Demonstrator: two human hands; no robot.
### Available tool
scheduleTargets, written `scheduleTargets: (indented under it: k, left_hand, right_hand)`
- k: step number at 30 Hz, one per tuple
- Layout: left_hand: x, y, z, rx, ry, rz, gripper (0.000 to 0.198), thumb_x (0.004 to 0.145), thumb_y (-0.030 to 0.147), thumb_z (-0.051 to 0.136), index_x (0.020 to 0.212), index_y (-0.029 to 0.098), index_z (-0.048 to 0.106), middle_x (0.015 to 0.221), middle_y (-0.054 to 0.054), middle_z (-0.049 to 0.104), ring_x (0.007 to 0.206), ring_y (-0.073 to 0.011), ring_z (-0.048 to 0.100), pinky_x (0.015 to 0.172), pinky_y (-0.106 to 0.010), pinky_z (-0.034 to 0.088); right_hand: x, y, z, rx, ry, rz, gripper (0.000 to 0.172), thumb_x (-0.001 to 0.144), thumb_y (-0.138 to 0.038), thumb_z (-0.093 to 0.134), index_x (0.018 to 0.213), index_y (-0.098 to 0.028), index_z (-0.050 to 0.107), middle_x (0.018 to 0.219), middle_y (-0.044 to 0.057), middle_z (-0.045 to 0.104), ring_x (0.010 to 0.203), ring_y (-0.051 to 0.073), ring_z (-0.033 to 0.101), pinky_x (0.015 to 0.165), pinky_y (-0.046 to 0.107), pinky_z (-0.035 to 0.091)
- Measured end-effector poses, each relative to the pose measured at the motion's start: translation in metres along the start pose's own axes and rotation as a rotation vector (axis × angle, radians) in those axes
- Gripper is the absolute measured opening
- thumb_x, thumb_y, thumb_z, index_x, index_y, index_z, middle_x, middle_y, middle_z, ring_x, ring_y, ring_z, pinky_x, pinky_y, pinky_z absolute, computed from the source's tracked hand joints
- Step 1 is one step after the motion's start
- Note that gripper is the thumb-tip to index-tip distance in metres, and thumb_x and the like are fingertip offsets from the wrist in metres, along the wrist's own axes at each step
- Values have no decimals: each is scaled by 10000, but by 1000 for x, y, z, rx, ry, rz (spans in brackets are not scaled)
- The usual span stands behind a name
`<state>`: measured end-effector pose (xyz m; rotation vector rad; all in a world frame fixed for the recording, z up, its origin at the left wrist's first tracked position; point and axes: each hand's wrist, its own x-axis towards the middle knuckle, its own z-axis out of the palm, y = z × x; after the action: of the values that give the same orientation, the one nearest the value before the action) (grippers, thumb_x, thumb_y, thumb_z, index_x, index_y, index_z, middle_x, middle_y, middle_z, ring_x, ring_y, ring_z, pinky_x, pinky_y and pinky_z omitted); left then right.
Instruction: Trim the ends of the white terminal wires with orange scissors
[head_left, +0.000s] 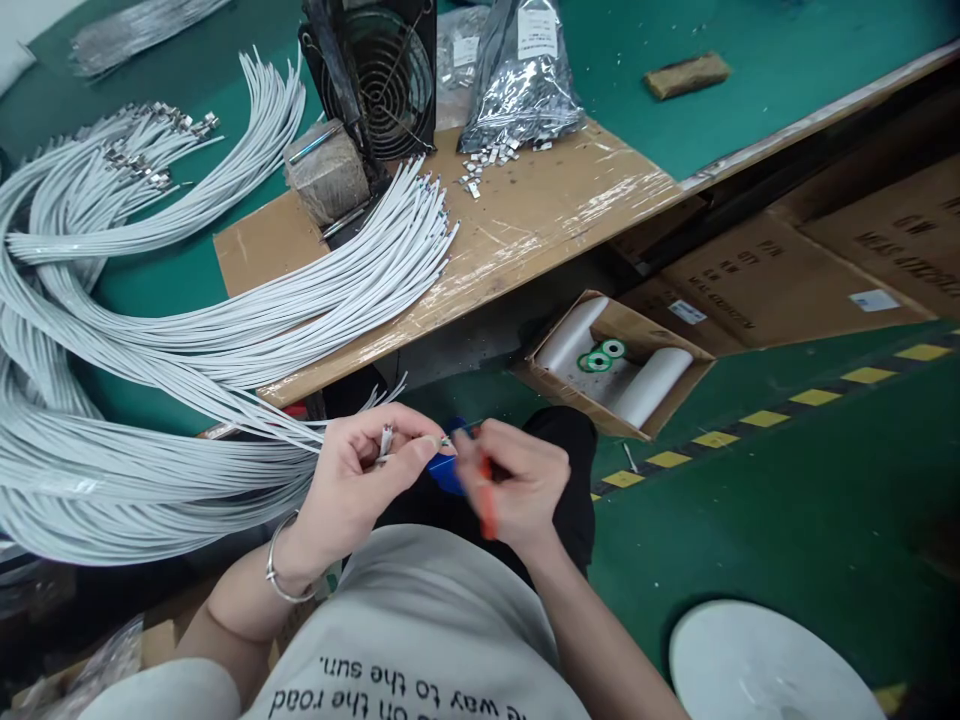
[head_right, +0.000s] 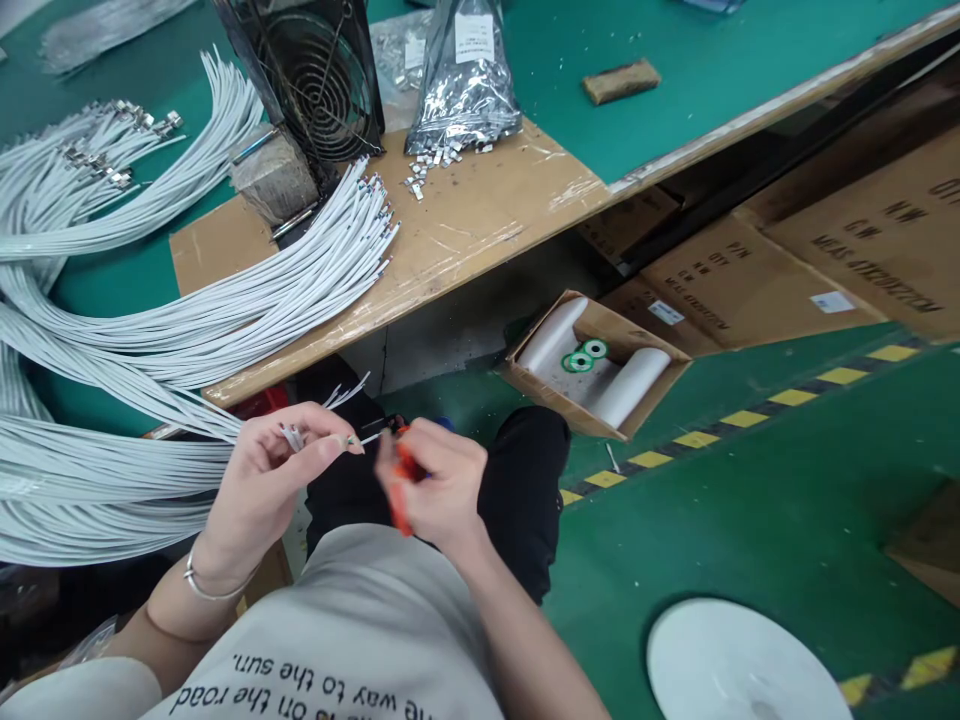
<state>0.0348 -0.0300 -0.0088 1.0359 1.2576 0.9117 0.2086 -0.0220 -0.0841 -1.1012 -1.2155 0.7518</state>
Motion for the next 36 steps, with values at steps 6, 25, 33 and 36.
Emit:
scheduleTargets:
  k: [6,25,33,36]
  left_hand:
    - [-1,-7,-4,7,0,-59,287,936,456,840,851,184,869,787,-76,790,626,-135,502,579,-281,356]
    - [0,8,-1,-57,-96,-58,242,970,409,825,875,186,834,814,-50,810,676,-144,624,662,-257,478]
    - [1,6,-2,5,-101,-49,279,966,450,822,875,187,845,769,-47,770,672,-144,541,646,-269,417]
    - [0,6,-3,31,-108,-68,298,961,467,820,863,187,848,749,-46,744,656,-142,484,626,-281,364]
  right_hand:
    - [10,22,-30,129,238,214,565,922,-192,720,431,-219,443,394,-46,404,383,95,354,445,289,290]
    - [-2,-8,-15,-100,-379,-28,417,769,-40,645,595,-224,314,584,-68,308,536,78,255,475,267,193]
    - [-1,-8,-17,-96,-411,-43,414,738,-30,627,602,-231,291,591,-67,297,541,86,249,479,276,190]
    - [1,-8,-19,-112,-438,-46,419,746,-45,635,597,-234,292,588,-67,298,538,89,247,482,284,186]
